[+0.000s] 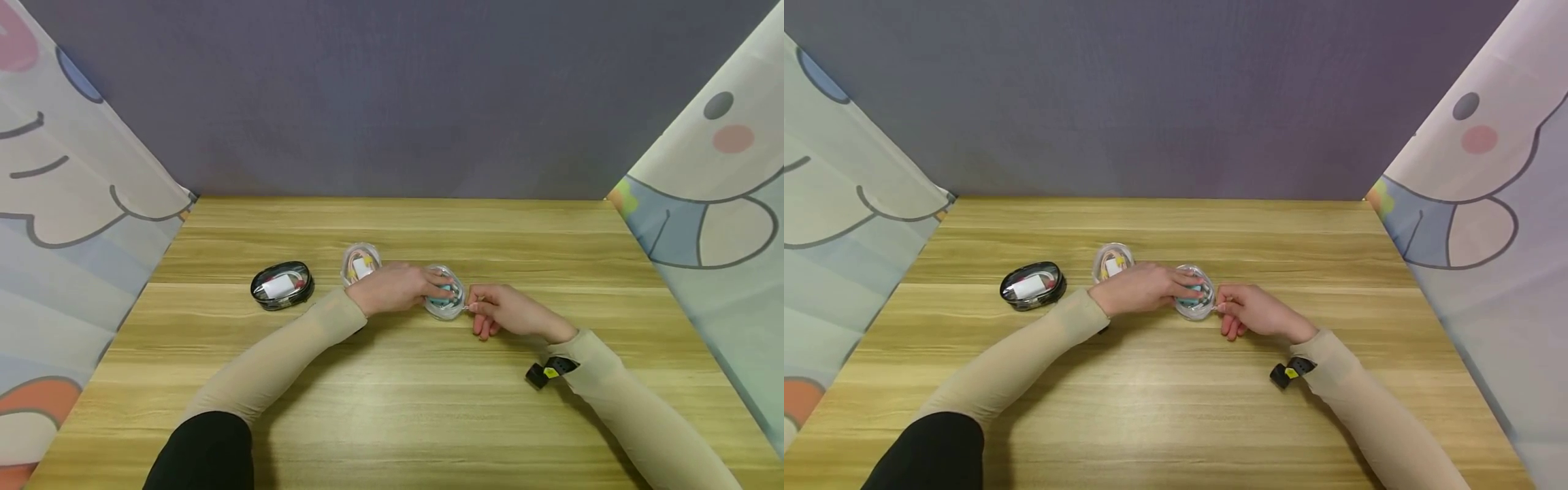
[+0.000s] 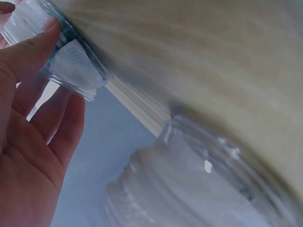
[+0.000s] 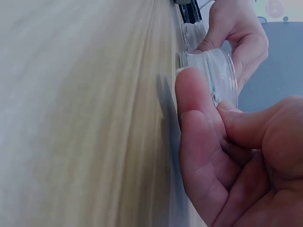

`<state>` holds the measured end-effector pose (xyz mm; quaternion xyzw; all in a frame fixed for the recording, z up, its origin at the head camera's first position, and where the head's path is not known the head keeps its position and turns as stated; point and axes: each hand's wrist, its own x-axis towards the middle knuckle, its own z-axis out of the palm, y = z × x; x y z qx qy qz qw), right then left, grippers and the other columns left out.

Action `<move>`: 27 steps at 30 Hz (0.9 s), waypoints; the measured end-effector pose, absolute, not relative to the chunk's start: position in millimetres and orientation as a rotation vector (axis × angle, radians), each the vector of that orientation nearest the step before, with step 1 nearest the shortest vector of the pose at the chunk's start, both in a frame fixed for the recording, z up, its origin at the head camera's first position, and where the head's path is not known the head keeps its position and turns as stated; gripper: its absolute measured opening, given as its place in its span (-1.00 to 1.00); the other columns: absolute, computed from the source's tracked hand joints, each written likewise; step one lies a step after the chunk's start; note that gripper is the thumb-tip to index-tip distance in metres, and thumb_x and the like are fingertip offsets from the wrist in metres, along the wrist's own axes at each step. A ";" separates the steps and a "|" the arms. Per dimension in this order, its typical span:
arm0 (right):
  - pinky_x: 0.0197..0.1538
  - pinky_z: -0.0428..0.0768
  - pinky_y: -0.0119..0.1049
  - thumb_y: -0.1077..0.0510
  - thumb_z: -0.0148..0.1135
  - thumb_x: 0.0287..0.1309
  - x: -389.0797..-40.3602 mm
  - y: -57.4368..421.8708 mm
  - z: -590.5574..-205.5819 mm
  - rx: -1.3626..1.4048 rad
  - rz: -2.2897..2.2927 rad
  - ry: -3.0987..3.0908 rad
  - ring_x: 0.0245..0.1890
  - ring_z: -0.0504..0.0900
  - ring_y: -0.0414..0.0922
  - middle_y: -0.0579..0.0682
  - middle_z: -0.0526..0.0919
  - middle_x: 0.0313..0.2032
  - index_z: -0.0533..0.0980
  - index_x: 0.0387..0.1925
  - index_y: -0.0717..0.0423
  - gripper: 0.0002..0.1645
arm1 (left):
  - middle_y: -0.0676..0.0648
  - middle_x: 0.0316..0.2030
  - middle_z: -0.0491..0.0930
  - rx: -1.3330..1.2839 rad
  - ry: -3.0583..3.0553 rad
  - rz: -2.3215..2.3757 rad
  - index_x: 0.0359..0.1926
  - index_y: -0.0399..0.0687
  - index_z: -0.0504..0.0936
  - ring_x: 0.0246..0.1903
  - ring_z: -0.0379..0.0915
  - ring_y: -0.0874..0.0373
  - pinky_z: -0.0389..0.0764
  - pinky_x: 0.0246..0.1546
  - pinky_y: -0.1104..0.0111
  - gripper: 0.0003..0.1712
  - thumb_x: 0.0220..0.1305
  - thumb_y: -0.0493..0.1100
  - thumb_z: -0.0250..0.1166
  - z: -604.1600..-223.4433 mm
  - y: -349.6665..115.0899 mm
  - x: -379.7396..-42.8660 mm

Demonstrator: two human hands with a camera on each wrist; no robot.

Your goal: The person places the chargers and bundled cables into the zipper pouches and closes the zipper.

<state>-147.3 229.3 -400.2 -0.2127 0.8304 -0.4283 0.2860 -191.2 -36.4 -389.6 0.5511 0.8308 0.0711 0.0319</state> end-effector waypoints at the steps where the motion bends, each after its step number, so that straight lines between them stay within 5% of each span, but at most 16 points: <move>1: -0.43 0.67 -0.21 0.22 -0.05 0.52 -147.3 229.5 -400.1 -0.570 -1.148 2.224 -0.48 0.71 0.01 0.04 0.70 -0.45 0.47 -0.23 0.25 -0.78 | 0.14 0.37 0.35 1.698 2.558 0.215 0.30 0.29 0.55 0.31 0.33 0.17 0.60 -0.10 0.34 -0.38 0.24 -0.20 0.43 -389.2 -36.2 -191.0; 7: -0.42 0.67 -0.22 0.22 -0.07 0.53 -151.0 232.7 -401.8 -0.540 -1.146 2.295 -0.48 0.70 -0.01 0.02 0.69 -0.45 0.47 -0.22 0.24 -0.78 | 0.11 0.38 0.35 1.725 2.578 0.129 0.33 0.25 0.52 0.35 0.29 0.13 0.50 0.15 0.30 -0.36 0.26 -0.24 0.41 -387.6 -36.3 -189.0; 18: -0.45 0.66 -0.24 0.26 -0.09 0.53 -163.8 233.2 -405.3 -0.459 -1.205 2.437 -0.50 0.67 -0.06 0.05 0.68 -0.48 0.46 -0.20 0.26 -0.79 | 0.02 0.21 0.52 1.864 2.674 0.025 0.21 0.23 0.64 0.19 0.40 0.10 0.45 0.20 0.22 -0.51 0.29 -0.26 0.38 -387.9 -36.4 -184.7; 27: -0.45 0.66 -0.24 0.28 -0.08 0.52 -170.9 231.7 -406.1 -0.449 -1.211 2.457 -0.49 0.68 -0.02 0.04 0.67 -0.48 0.46 -0.22 0.23 -0.81 | 0.09 0.36 0.39 1.866 2.594 0.036 0.31 0.23 0.54 0.38 0.23 0.13 0.30 0.32 0.35 -0.37 0.22 -0.19 0.45 -392.2 -33.1 -189.9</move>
